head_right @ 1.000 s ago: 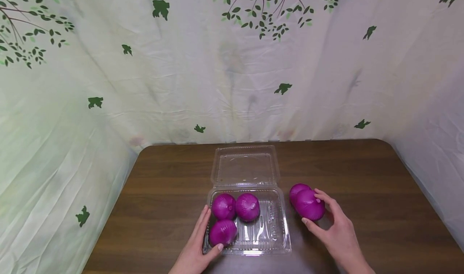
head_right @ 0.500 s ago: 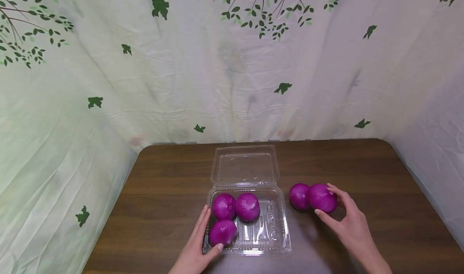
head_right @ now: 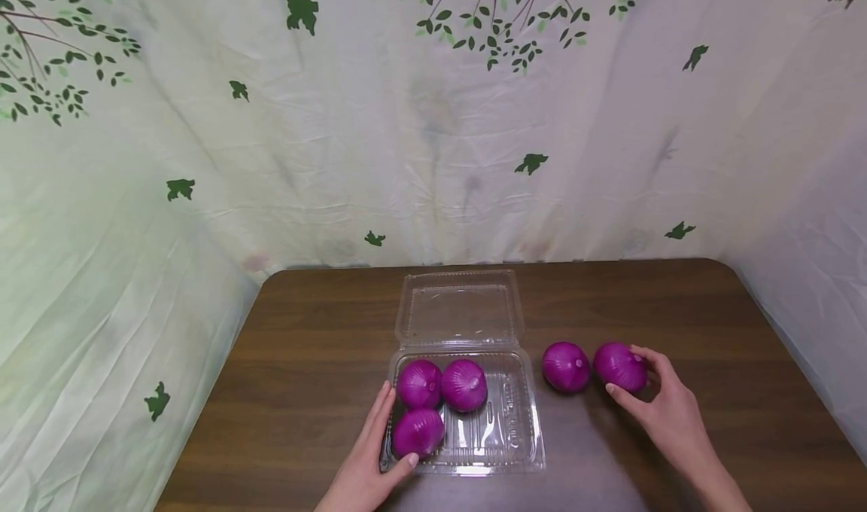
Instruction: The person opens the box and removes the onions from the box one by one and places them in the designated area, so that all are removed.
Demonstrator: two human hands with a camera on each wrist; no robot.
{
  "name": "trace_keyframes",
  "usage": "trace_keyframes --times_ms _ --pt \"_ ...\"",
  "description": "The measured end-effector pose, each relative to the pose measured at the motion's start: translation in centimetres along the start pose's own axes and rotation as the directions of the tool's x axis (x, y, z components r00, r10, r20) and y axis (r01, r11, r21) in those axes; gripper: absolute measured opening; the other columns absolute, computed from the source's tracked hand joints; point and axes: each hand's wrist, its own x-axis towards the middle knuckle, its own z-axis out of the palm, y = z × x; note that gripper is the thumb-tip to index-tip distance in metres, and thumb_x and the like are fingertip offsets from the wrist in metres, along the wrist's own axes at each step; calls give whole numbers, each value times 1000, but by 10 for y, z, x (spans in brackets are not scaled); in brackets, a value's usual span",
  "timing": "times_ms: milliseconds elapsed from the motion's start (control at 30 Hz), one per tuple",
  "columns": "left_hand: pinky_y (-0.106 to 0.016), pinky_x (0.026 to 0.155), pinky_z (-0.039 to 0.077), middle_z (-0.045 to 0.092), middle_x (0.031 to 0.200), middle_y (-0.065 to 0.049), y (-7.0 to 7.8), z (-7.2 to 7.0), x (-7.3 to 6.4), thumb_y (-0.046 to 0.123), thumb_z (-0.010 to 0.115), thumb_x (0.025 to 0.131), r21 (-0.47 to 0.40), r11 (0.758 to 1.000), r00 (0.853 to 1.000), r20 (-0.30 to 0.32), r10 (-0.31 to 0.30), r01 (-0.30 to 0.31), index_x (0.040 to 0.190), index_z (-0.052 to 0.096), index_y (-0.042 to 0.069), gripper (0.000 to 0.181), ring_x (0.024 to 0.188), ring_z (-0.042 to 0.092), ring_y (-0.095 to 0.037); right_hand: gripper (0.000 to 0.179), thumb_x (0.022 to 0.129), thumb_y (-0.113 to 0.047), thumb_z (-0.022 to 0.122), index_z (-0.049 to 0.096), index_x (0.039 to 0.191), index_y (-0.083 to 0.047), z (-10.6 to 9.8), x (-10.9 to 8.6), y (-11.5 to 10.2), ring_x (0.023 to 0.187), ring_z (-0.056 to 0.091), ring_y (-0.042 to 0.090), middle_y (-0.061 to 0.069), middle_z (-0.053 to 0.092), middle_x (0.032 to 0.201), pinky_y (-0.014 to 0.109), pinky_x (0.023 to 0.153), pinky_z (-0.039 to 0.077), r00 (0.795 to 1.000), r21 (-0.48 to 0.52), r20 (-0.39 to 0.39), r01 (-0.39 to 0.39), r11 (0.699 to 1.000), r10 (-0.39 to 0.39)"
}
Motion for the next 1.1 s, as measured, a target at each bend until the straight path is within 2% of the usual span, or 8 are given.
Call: trace_keyframes --times_ms 133,200,267,333,433,567,700,1100 --pt "-58 106 34 9 165 7 0 0 0 50 72 85 -2 1000 1000 -6 11 -11 159 16 24 96 145 23 -25 73 84 -40 78 45 138 -4 2 4 4 106 57 33 27 55 127 27 71 46 999 -32 35 -28 999 29" --pt "-57 107 34 9 164 8 1 0 1 51 71 86 -6 1000 1000 -2 7 -7 159 16 25 96 145 23 -24 74 85 -40 77 43 138 -2 3 6 6 110 54 43 30 53 128 37 73 48 998 -34 52 -37 999 39" --pt "-57 107 34 8 164 8 1 0 1 53 71 85 -6 1000 1000 2 2 -2 159 15 26 96 146 22 -23 74 85 -41 76 43 138 -1 4 8 8 113 53 46 32 52 130 37 74 48 997 -31 61 -51 998 53" --pt "-58 107 34 8 164 8 1 0 1 54 70 86 -2 1000 1000 4 1 -1 159 15 26 96 146 22 -24 74 85 -41 76 43 137 -1 5 9 9 112 54 46 32 51 130 29 74 50 996 -21 68 -60 998 61" --pt "-59 106 35 9 165 7 0 0 1 52 69 87 7 1000 1000 -5 11 -10 159 16 24 95 145 24 -26 76 84 -42 77 42 137 0 7 11 9 109 56 46 33 51 130 28 73 51 994 -23 82 -66 998 68" --pt "-59 106 35 9 165 6 0 0 1 51 70 87 7 1000 1000 -8 13 -12 159 16 24 94 145 24 -26 80 85 -41 77 37 139 2 10 12 8 111 53 49 34 48 131 54 79 48 991 -22 115 -67 998 69" --pt "-58 106 35 8 164 8 1 0 0 53 69 87 1 1000 1000 2 5 -5 159 15 24 94 145 23 -26 80 85 -39 77 36 140 2 11 11 8 113 50 50 33 47 132 60 80 45 991 -20 124 -57 998 59" --pt "-60 104 36 9 165 5 1 -1 0 52 69 87 14 1000 1000 2 11 -11 159 16 21 94 145 25 -30 85 84 -40 78 33 144 1 8 8 9 110 57 51 35 46 134 45 76 54 987 -21 150 -45 999 47"
